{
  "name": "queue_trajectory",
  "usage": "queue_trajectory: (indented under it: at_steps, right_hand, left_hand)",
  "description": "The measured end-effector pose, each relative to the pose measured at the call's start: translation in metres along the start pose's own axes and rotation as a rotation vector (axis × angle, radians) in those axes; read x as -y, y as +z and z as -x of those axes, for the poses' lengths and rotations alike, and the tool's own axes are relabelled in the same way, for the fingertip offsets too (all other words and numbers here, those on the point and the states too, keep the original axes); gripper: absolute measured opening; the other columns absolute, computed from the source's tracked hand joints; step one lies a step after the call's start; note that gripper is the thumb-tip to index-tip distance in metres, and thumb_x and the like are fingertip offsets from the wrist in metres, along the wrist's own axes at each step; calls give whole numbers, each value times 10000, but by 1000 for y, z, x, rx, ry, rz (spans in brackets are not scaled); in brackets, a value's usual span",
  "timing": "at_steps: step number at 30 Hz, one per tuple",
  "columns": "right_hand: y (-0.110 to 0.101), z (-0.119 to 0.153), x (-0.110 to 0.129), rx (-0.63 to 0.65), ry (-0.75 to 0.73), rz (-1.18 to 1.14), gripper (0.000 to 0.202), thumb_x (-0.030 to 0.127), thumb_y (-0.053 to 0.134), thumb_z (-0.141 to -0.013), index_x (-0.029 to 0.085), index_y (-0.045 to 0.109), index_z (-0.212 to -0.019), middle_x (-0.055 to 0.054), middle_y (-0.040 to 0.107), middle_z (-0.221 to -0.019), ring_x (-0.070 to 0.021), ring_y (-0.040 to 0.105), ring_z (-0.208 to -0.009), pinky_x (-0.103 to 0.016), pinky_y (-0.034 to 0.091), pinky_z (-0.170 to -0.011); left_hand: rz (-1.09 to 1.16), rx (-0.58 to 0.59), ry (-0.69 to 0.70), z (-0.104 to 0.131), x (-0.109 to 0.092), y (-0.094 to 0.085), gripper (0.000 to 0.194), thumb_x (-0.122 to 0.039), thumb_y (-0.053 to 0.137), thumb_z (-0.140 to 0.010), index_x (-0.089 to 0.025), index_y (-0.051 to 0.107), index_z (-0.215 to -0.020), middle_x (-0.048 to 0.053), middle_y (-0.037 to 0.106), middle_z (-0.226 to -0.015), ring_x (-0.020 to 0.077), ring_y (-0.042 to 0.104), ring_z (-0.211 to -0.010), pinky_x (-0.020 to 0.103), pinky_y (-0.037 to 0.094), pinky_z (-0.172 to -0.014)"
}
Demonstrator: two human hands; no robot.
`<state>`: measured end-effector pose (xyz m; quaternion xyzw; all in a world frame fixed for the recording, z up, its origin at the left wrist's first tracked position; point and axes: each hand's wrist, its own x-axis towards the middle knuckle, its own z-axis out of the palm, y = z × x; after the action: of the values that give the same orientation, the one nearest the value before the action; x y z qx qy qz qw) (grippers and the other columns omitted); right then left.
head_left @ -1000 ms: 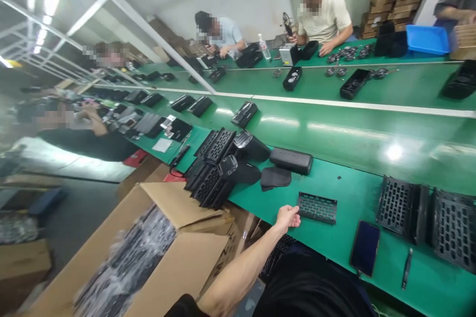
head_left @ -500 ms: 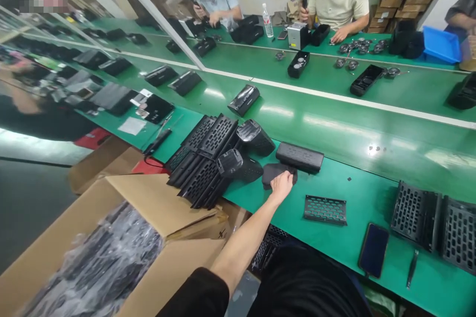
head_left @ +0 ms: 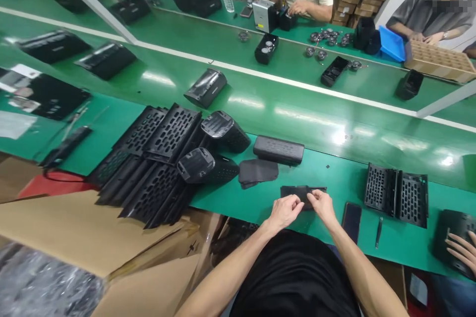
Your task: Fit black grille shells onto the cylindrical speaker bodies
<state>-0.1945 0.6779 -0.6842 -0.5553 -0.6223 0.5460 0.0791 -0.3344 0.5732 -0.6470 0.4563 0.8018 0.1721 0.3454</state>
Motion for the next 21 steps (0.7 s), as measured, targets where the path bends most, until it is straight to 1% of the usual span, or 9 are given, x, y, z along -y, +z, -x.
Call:
queue_trajectory:
  at_steps: [3,5,7,9,11,14,18,19,21]
  right_hand:
    - [-31,2,-25,-57,92,142,251,466,643,-800,254,635,-665,-44,695,-698,-265,641,-713,-366,434,-684]
    - [-45,-1,-35,-91,137,206,253,485,688,-778,257,632,-682,-60,701,-746,-286,646,-758,-377,429,-694]
    - [-51,-7,-39,-131,141,231,262,507,717,-759,255,648,-781,-76,701,-835,-303,652,-842,-384,443,-729]
    - [-51,-15,-39,-162,109,219,300,492,720,-752,248,652,-914,-83,682,-920,-305,642,-930,-385,458,-781]
    - [-48,-22,-37,-175,73,178,310,461,700,-751,243,637,-962,-76,654,-939,-293,621,-961,-380,461,-821]
    - [-48,-26,-32,-141,39,68,286,487,699,-718,245,593,-828,-47,607,-842,-270,590,-895,-368,458,-813]
    - [-57,-8,-21,-3,37,-159,456,669,680,-707,256,491,-750,19,529,-663,-194,521,-654,-309,428,-616]
    - [-60,0,-16,30,42,-215,487,706,662,-720,258,481,-781,36,509,-636,-175,488,-599,-291,397,-565]
    - [-67,16,-6,74,46,-311,527,738,656,-734,261,474,-867,65,483,-616,-146,435,-536,-264,347,-511]
  left_hand:
    - [32,-57,-110,-4,6,4,149,-351,594,-966,-250,694,-922,20,716,-868,198,659,-842,283,415,-758]
    - [51,-117,-192,-10,11,4,170,-329,582,-971,-238,669,-1085,59,711,-1023,226,664,-948,301,427,-782]
    - [75,-157,-249,-18,14,4,271,-319,616,-950,-228,625,-1205,98,675,-1178,253,652,-1053,318,440,-816]
    - [105,-168,-276,-26,15,4,258,-295,642,-931,-234,633,-1182,104,652,-1223,261,645,-1078,329,448,-846]
    - [150,-165,-270,-30,15,3,141,-262,647,-917,-238,663,-1055,84,656,-1188,250,643,-1057,325,449,-863]
    - [266,-152,-223,-30,15,-2,32,-257,631,-911,-227,639,-914,43,669,-1021,211,636,-951,290,444,-829]
    - [475,-101,-190,-21,13,-20,197,-415,573,-934,-220,580,-910,-50,501,-622,145,505,-593,245,382,-614]
    - [524,-88,-185,-17,11,-26,250,-466,576,-924,-216,575,-927,-63,468,-590,135,470,-555,238,360,-582]
    - [616,-64,-169,-9,4,-40,363,-553,610,-881,-205,580,-980,-57,502,-614,125,473,-556,227,366,-569]
